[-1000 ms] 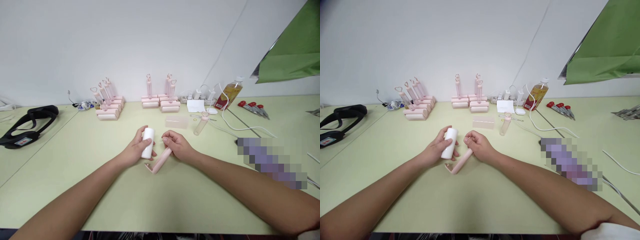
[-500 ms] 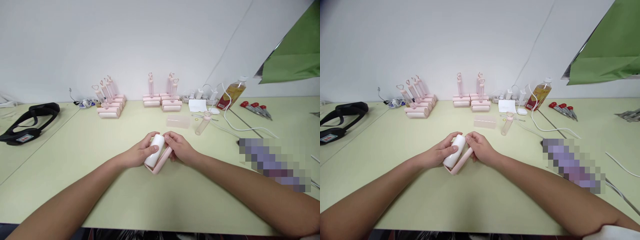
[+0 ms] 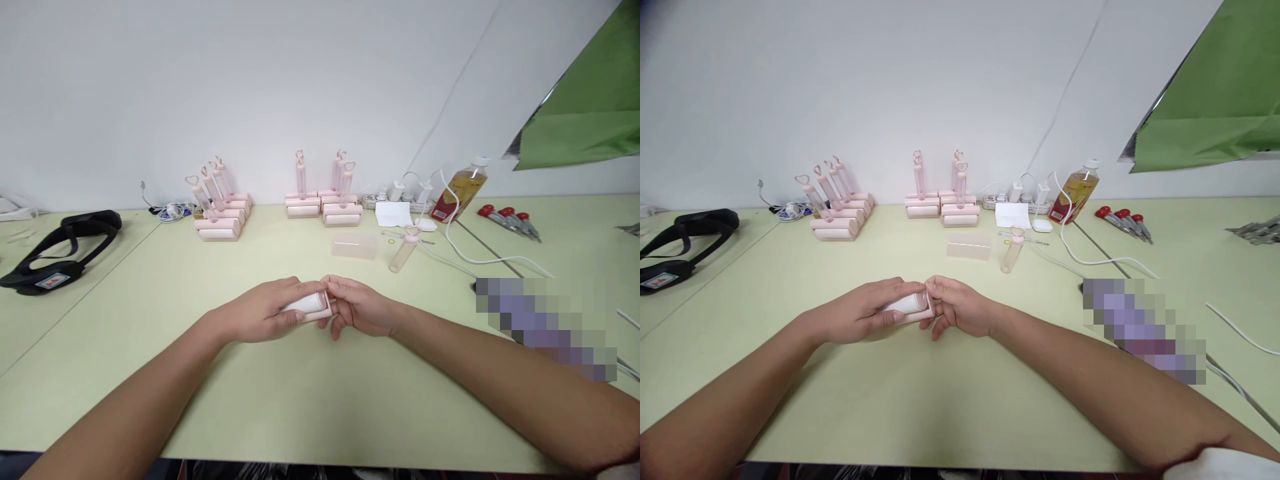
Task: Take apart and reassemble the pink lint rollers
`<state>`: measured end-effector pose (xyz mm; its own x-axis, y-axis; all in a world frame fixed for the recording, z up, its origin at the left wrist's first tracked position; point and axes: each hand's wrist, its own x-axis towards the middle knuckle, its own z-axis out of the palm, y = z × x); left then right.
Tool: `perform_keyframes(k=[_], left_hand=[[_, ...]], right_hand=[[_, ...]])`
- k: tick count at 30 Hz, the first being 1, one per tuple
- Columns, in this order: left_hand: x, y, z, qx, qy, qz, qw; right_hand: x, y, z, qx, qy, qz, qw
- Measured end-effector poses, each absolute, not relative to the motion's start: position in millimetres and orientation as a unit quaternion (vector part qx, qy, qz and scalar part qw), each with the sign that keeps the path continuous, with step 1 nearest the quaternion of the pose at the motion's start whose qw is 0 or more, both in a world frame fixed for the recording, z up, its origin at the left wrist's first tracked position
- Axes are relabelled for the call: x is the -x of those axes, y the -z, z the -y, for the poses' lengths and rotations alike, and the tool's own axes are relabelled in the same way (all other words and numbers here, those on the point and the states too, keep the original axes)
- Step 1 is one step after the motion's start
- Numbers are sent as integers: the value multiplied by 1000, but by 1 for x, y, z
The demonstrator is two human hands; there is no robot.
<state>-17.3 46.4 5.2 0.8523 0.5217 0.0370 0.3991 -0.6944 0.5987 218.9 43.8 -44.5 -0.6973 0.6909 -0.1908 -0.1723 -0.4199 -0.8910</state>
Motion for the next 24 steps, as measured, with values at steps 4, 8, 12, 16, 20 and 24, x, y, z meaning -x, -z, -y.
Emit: perform_keyframes(k=[4, 8, 12, 16, 20, 24], left_hand=[[16, 1, -46, -931, -97, -253, 245], [15, 2, -45, -936, -99, -248, 230], [14, 1, -45, -939, -88, -256, 212], [8, 3, -44, -935, -92, -291, 181], [4, 6, -45, -930, -92, -321, 152], [4, 7, -45, -932, -89, -326, 133]], right_hand=[[-215, 50, -43, 295, -756, 490, 319], [-214, 50, -43, 298, -730, 521, 328], [-216, 49, -43, 312, -724, 539, 297], [-215, 52, -41, 314, -694, 576, 297], [-214, 55, -40, 333, -669, 589, 308], [-212, 53, -37, 355, -652, 588, 321]])
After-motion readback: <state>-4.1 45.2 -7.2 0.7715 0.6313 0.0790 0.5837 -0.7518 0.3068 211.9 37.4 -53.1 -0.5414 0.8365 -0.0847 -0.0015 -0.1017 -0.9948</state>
